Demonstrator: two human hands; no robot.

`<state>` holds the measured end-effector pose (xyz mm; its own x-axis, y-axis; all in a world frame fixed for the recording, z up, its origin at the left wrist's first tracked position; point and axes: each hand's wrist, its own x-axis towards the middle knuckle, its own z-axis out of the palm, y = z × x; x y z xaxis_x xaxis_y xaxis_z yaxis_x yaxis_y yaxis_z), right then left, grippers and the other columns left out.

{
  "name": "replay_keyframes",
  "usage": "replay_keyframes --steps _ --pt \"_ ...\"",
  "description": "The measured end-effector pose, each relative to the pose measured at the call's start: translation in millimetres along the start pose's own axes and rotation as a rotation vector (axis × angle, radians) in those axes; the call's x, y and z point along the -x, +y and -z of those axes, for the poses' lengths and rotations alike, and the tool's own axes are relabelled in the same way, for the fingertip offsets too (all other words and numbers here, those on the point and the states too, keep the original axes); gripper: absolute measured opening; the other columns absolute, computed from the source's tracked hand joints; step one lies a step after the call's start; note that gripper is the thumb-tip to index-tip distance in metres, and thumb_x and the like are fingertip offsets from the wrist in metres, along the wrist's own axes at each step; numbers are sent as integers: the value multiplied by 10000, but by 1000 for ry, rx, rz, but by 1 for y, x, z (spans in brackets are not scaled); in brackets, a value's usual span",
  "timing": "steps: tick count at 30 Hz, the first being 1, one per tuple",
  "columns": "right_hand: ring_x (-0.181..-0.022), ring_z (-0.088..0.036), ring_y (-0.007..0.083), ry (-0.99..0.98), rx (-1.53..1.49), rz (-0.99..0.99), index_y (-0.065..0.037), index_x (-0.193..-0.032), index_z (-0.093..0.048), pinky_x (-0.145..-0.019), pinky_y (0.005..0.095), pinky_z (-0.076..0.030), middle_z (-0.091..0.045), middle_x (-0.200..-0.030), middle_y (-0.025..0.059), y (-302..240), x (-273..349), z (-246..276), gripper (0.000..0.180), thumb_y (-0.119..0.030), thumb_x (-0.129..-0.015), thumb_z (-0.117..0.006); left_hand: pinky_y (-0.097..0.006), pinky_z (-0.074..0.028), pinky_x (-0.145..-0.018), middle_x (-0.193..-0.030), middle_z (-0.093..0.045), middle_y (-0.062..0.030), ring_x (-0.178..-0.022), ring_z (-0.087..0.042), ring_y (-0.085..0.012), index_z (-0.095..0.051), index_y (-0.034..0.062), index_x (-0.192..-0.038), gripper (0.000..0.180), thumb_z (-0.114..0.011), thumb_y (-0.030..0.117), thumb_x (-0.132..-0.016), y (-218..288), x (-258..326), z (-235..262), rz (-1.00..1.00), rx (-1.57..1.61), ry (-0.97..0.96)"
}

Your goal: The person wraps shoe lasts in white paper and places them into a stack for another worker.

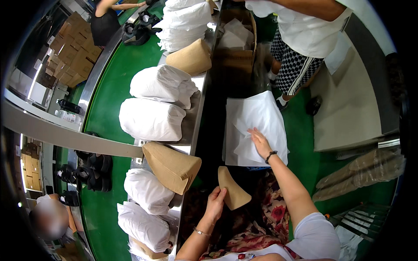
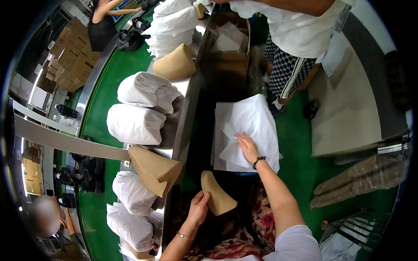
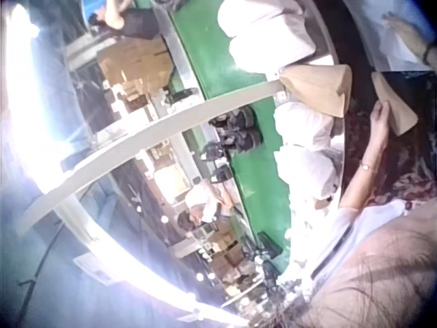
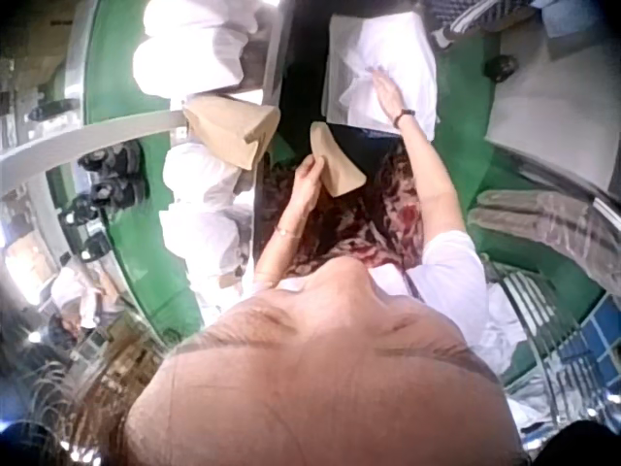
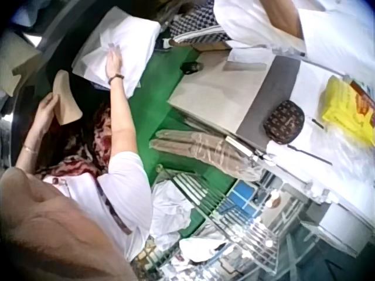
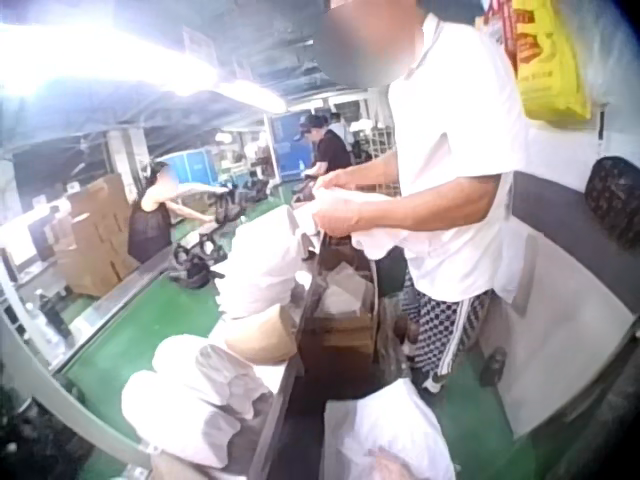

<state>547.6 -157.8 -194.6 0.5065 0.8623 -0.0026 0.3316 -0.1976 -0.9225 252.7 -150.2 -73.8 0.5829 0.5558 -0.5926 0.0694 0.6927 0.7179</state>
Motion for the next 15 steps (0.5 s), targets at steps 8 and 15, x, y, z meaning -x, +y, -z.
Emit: replay_keyframes --steps 8,15 --pt "-1320 -293 279 -284 -65 131 -46 -1265 -494 -1075 358 -224 -391 -1381 136 -165 132 32 379 -250 -964 -389 -286 -430 -827 -982 -572 -14 -932 -536 -127 -551 37 -1060 209 -501 192 -929 -1 -38 -14 -72 117 -24" --pt "-1225 -386 372 -119 459 373 -51 -1283 -442 -994 415 -340 -373 -1351 199 -240 156 40 505 -318 -866 -542 -291 -524 -733 -1068 -583 -80 -898 -602 -176 -508 27 -1186 319 -478 210 -926 31 26 -44 -107 102 -312"
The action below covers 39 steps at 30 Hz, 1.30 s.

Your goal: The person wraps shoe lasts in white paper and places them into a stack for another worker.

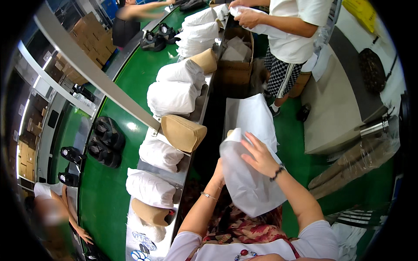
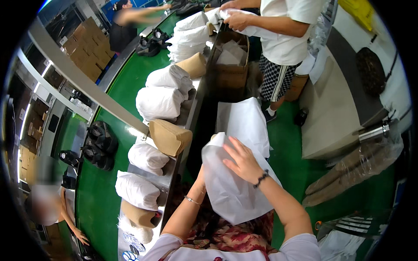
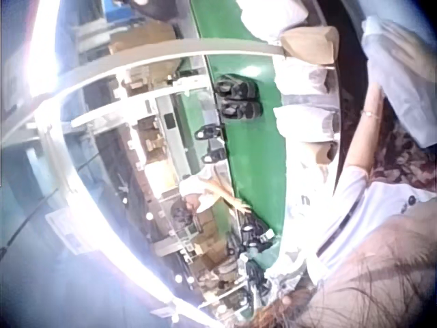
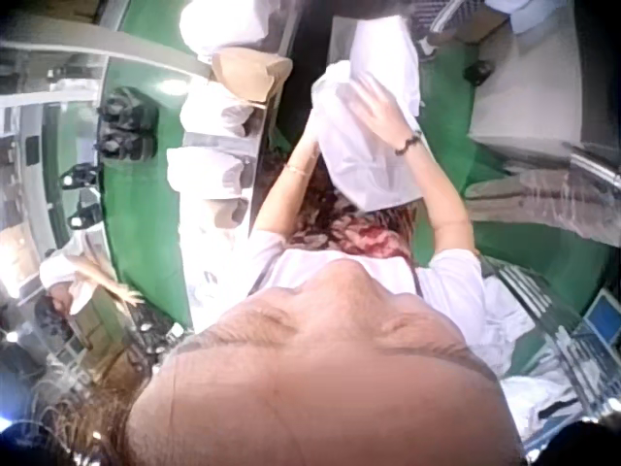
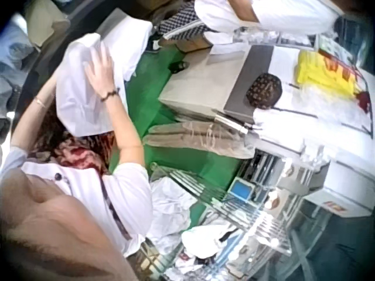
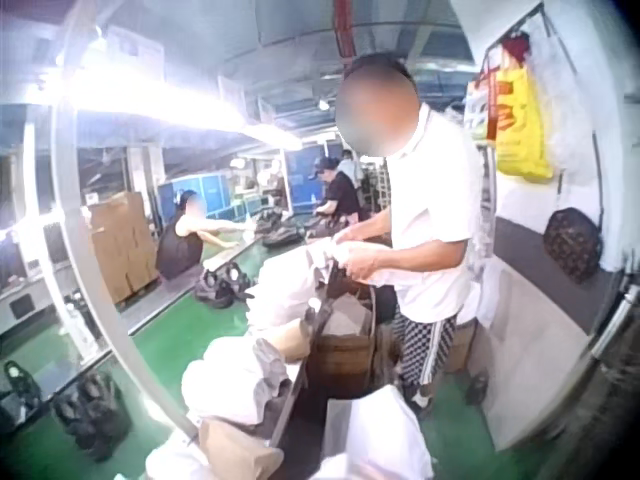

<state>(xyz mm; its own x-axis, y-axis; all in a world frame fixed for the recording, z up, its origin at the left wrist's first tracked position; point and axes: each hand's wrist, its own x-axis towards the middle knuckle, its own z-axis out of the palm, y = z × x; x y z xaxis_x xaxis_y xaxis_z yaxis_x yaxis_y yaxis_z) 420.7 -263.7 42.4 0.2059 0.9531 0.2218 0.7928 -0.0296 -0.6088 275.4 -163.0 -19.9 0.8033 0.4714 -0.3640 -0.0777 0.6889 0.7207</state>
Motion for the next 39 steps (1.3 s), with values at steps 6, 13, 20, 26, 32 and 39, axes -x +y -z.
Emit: replay_keyframes --steps 6,13,20,26,32,39 --pt "-1144 -445 399 -98 -96 -161 12 -1320 -264 -926 396 -406 -365 -1306 228 -34 -15 -4 658 -366 -856 -541 -233 -495 -662 -902 -603 -7 -765 -578 -86 -586 13 -1024 246 -483 216 -931 5 51 -13 -92 -167 -13" --pt "-1165 -437 359 -163 -183 -25 -2 -1326 -263 -964 384 -390 -347 -1318 201 -69 6 11 860 -397 -710 -715 -257 -517 -721 -989 -615 -38 -827 -606 -121 -545 28 -1138 270 -558 101 -879 30 95 -21 -187 -39 -245" --pt "-1231 -362 317 -291 -324 72 -22 -1376 -207 -1015 368 -325 -348 -1310 187 -96 7 19 968 -312 -651 -779 -258 -493 -793 -1039 -606 -49 -896 -590 -119 -536 27 -1157 313 -576 21 -847 42 119 -11 -211 -99 -338" --pt "-1256 -323 299 -411 -432 129 33 -1377 -139 -1048 354 -265 -333 -1312 204 -102 10 19 1071 -289 -603 -805 -256 -477 -820 -1050 -603 -46 -919 -584 -113 -541 6 -1153 318 -576 -2 -837 44 130 -8 -216 -36 -451" --pt "-1236 -331 305 -358 -473 190 19 -1375 -139 -1044 346 -258 -338 -1279 201 -109 3 15 1054 -282 -608 -796 -281 -455 -864 -1114 -573 -74 -980 -561 -130 -488 4 -1214 356 -540 137 -888 57 138 -4 -157 122 -444" --pt "-1136 -400 396 -95 431 244 -118 -1260 -415 -851 471 -418 -283 -1306 218 -132 16 27 749 -203 -590 -737 -339 -412 -908 -1238 -460 -135 -1147 -460 -233 -328 2 -1330 625 -636 240 -841 78 143 -30 -761 -553 151"
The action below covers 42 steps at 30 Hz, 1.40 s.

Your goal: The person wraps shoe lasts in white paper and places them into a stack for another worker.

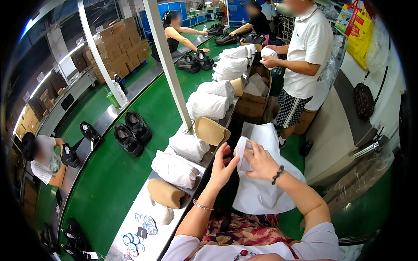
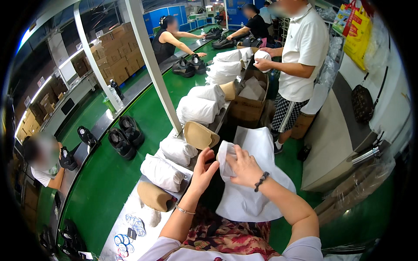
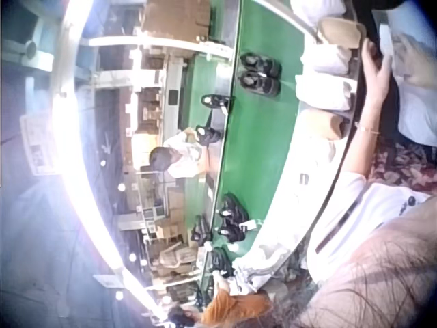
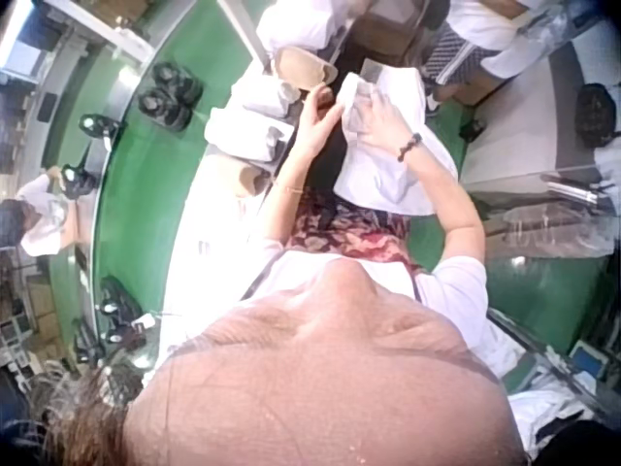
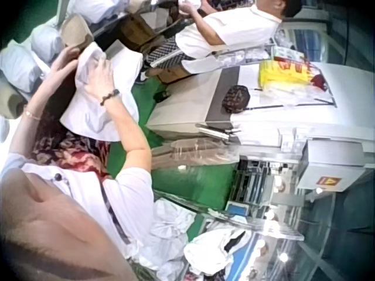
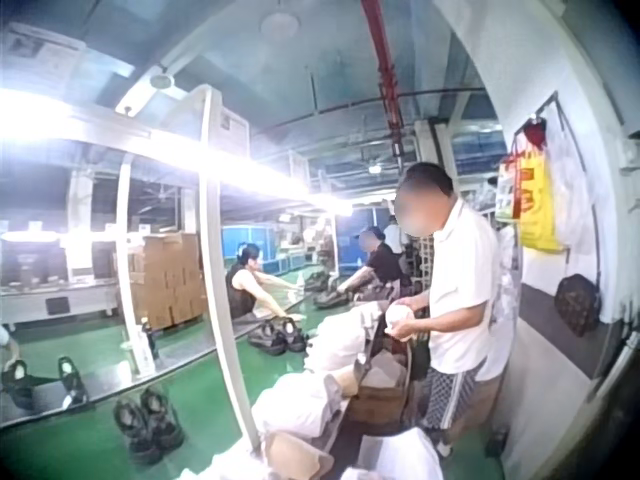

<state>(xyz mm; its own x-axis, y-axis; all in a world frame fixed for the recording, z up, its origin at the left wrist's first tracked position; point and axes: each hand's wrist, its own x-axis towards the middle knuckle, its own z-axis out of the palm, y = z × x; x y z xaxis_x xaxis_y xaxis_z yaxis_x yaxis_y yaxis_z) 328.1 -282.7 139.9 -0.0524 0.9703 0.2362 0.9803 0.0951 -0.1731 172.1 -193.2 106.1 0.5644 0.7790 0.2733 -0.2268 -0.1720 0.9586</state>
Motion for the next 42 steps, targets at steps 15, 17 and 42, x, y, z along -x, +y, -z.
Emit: replay_keyframes --steps 15,17,42 --pt "-1039 -452 422 152 305 37 -244 -1397 -306 -822 477 -406 -307 -1323 251 -27 10 16 755 -97 -707 -578 -207 -363 -511 -648 -511 41 -566 -428 -48 -594 -27 -823 256 -560 211 -911 8 -29 -4 142 204 121" --pt "-1038 -450 425 194 331 3 -232 -1402 -294 -835 471 -401 -300 -1326 254 -22 4 10 768 -97 -702 -580 -211 -383 -486 -664 -529 8 -550 -455 -51 -576 -20 -845 232 -533 195 -922 7 -32 -7 64 79 263" --pt "-1125 -450 219 446 -1108 -304 -4 -1310 -387 -971 307 -349 -460 -1238 114 -7 -9 -2 553 -348 -899 -525 -267 -404 -868 -1103 -511 -63 -988 -484 -127 -399 18 -1167 329 -555 125 -897 -18 22 -46 49 454 144"
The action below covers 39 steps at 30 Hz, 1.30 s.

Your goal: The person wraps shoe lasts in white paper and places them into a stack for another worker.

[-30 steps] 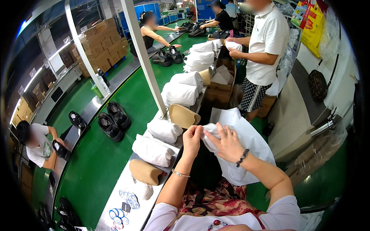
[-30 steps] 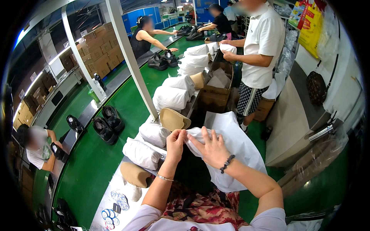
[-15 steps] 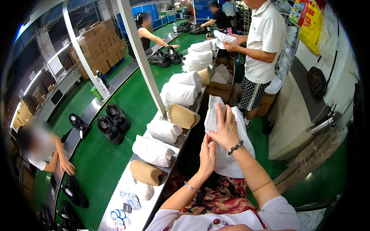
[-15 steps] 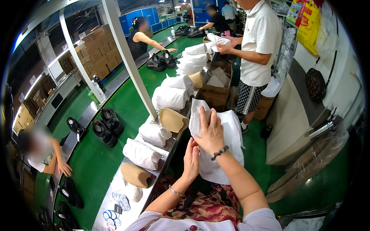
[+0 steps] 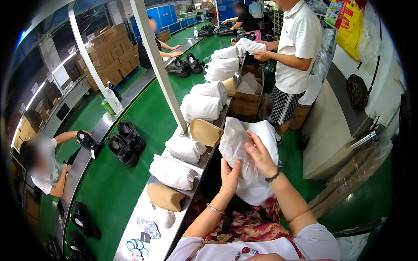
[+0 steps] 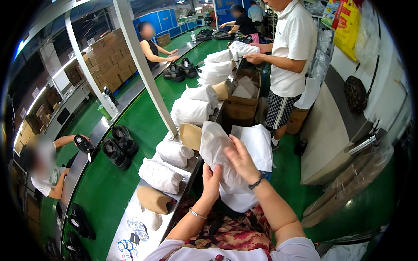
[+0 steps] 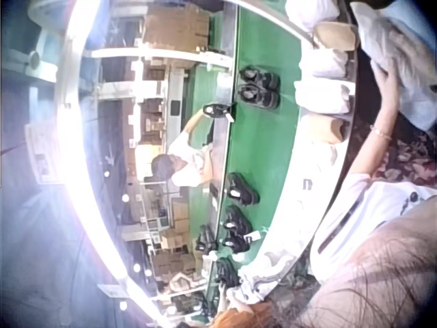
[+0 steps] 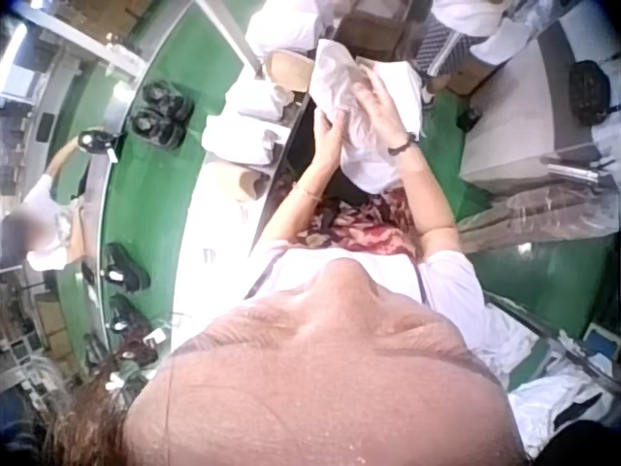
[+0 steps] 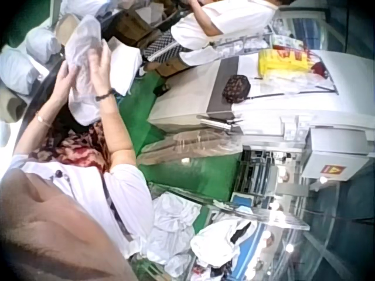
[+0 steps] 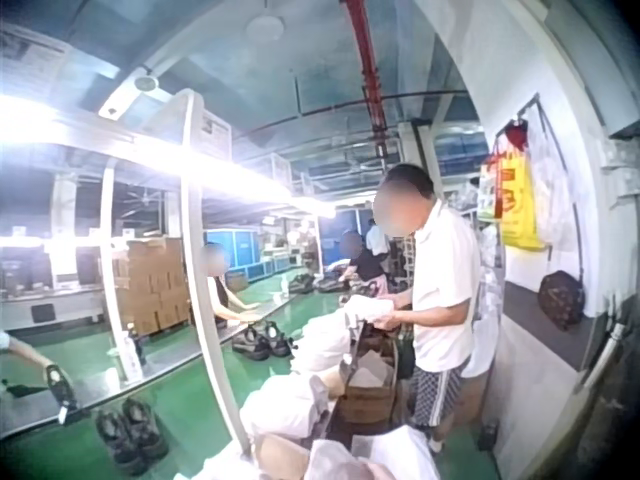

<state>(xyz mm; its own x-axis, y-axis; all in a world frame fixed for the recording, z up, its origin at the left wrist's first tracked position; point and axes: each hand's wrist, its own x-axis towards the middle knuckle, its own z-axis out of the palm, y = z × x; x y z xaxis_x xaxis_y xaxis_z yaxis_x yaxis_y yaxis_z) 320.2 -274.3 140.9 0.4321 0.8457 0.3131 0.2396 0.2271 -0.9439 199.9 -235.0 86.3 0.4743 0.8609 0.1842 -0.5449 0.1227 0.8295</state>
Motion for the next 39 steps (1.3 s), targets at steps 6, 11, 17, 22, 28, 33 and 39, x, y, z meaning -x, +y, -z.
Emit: replay_keyframes --steps 6,11,17,22,28,33,39 --pt "-981 -526 125 -11 -449 -327 -27 -1162 -493 -854 255 -418 -558 -1089 34 26 18 13 372 -328 -951 -443 -295 -421 -887 -1134 -540 -67 -997 -521 -146 -424 27 -1194 374 -513 276 -930 1 -5 14 186 198 -49" --pt "-916 -551 105 7 -664 -276 -27 -1102 -526 -806 238 -440 -593 -1020 29 28 21 13 304 -277 -954 -437 -349 -402 -954 -1246 -490 -96 -1119 -497 -195 -340 23 -1318 787 -583 559 -796 16 -11 24 319 330 -351" --pt "-946 -566 123 -21 -857 -413 -28 -1140 -505 -818 258 -454 -590 -1062 43 7 29 0 308 -260 -956 -418 -353 -382 -974 -1260 -476 -129 -1142 -482 -229 -330 -12 -1324 774 -397 610 -869 12 -7 23 196 40 -95" --pt "-959 -554 140 61 -736 -302 -13 -1106 -513 -849 278 -441 -589 -1034 53 7 23 -7 317 -276 -954 -422 -367 -363 -1007 -1322 -434 -172 -1207 -441 -277 -282 -11 -1370 927 -237 735 -822 30 -4 6 423 152 -67" --pt "-903 -512 121 223 -75 -40 17 -1038 -526 -811 256 -408 -570 -961 50 10 25 -16 280 -229 -971 -409 -352 -416 -948 -1259 -485 -151 -1132 -499 -238 -334 -28 -1321 829 -391 651 -847 21 -12 19 343 193 -105" --pt "-889 -494 90 187 99 76 11 -1057 -527 -810 225 -392 -565 -962 23 10 17 -8 303 -255 -971 -411 -388 -366 -1007 -1339 -418 -149 -1206 -438 -271 -277 25 -1376 944 -296 759 -783 28 -6 11 446 251 -162" --pt "-905 -495 63 107 -607 -210 -25 -1132 -519 -826 198 -387 -568 -994 -2 -17 22 -20 313 -271 -968 -414 -393 -383 -998 -1326 -431 -135 -1190 -454 -272 -264 37 -1380 1034 -388 799 -692 43 -4 0 487 522 -181"
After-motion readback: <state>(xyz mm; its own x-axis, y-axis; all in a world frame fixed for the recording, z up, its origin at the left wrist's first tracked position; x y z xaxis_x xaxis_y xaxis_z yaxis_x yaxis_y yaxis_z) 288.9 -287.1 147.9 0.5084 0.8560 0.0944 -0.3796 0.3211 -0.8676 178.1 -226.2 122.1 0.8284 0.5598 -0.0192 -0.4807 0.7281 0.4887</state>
